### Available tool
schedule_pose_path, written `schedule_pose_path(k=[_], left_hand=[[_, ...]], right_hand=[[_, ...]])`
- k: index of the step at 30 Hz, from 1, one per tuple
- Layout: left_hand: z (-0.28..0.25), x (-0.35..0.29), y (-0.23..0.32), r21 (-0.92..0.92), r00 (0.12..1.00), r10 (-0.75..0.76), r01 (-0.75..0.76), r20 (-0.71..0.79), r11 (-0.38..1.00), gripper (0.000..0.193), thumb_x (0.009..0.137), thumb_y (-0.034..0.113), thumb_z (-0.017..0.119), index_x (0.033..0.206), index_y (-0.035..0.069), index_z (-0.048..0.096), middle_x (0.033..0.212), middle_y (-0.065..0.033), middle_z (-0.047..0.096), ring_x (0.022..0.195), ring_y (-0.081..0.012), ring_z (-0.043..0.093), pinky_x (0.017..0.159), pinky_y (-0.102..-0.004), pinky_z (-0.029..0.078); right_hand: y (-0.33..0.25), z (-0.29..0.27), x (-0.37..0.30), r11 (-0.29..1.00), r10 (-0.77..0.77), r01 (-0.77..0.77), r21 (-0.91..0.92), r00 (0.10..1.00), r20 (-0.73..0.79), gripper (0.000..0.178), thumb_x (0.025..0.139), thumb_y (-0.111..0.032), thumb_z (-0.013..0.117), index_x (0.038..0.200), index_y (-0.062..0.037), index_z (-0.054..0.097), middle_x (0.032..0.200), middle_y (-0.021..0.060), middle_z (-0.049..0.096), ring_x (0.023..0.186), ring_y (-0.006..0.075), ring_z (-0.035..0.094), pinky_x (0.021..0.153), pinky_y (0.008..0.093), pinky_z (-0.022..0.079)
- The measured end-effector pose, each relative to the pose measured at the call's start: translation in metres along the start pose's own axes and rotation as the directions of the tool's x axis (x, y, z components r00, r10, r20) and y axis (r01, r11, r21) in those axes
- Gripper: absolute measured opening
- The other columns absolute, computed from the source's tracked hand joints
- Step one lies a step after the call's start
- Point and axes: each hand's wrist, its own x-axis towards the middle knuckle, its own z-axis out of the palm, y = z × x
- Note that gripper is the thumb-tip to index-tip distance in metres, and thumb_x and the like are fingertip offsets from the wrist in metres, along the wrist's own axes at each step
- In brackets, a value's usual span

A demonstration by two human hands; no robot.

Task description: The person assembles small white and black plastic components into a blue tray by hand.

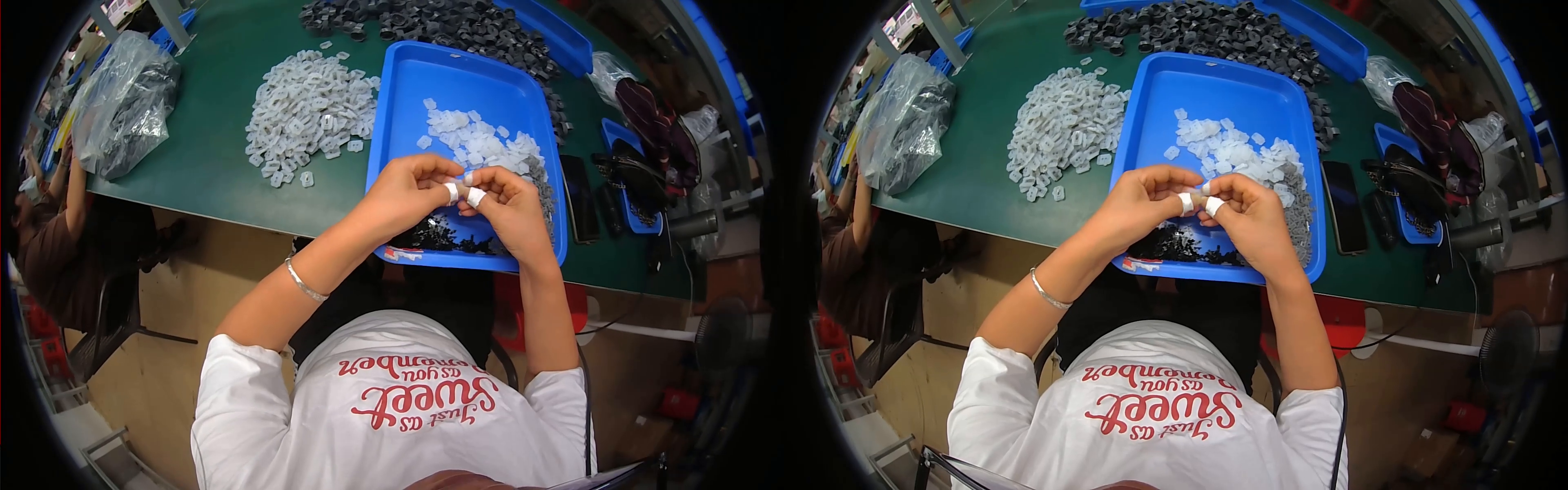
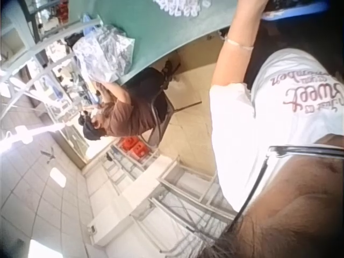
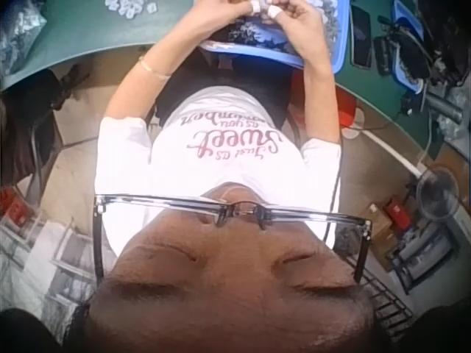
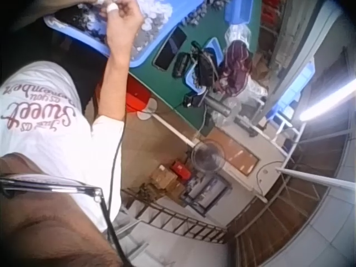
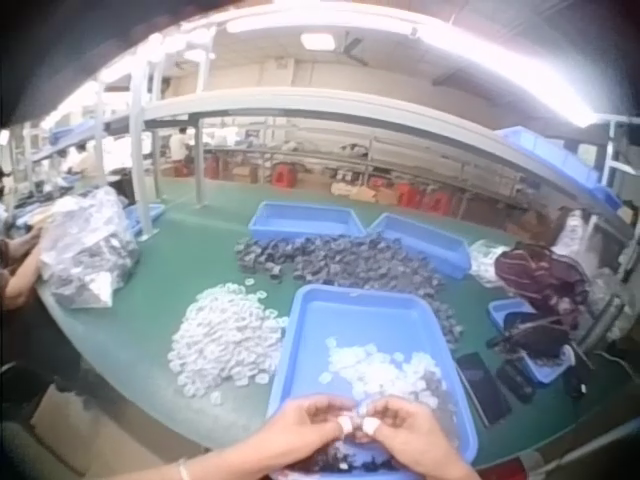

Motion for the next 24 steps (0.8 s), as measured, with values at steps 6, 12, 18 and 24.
schedule_pose_path(k=[6, 12, 18, 24], left_hand=[[-0.012, -0.021, 0.026, 0.168, 0.969, 0.186, -0.158, -0.162, 0.973, 0.016, 0.083, 0.000, 0.065, 0.098, 0.001, 0.066, 0.090, -0.0030, 0.066, 0.081, -0.0081, 0.061, 0.073, -0.0224, 0.050], [-0.092, -0.016, 0.060, 0.760, 0.701, 0.643, -0.225, -0.309, 0.610, 0.017, 0.079, -0.001, 0.059, 0.095, 0.001, 0.062, 0.093, -0.0068, 0.063, 0.083, -0.0172, 0.061, 0.077, -0.0282, 0.049], [-0.106, -0.009, 0.054, 0.965, 0.652, 0.750, -0.114, -0.108, 0.238, 0.025, 0.076, 0.001, 0.059, 0.101, 0.002, 0.064, 0.113, -0.0143, 0.060, 0.110, -0.0322, 0.052, 0.096, -0.0389, 0.042], [-0.028, 0.000, 0.045, 0.713, 0.884, 0.459, -0.377, 0.087, 0.592, 0.021, 0.082, 0.005, 0.060, 0.102, 0.003, 0.065, 0.107, -0.0145, 0.062, 0.102, -0.0304, 0.058, 0.092, -0.0366, 0.046]], right_hand=[[-0.018, -0.047, -0.007, 0.889, -0.253, 0.117, -0.442, 0.931, -0.263, 0.016, 0.086, -0.002, 0.062, 0.101, 0.0017, 0.066, 0.091, 0.0058, 0.067, 0.080, 0.0112, 0.063, 0.071, 0.0242, 0.049], [-0.006, -0.071, -0.017, 0.472, -0.331, -0.016, -0.881, 0.924, -0.194, 0.019, 0.080, -0.006, 0.064, 0.097, 0.0011, 0.066, 0.092, 0.0140, 0.065, 0.082, 0.0300, 0.063, 0.075, 0.0382, 0.050], [0.004, -0.065, -0.014, 0.275, -0.320, -0.060, -0.959, 0.935, -0.150, 0.023, 0.080, -0.004, 0.060, 0.102, -0.0001, 0.064, 0.096, 0.0152, 0.064, 0.095, 0.0326, 0.061, 0.084, 0.0411, 0.048], [0.000, -0.064, -0.012, 0.391, -0.381, -0.001, -0.920, 0.910, -0.163, 0.023, 0.082, -0.004, 0.059, 0.104, 0.0017, 0.064, 0.094, 0.0174, 0.067, 0.084, 0.0323, 0.065, 0.077, 0.0390, 0.051]])
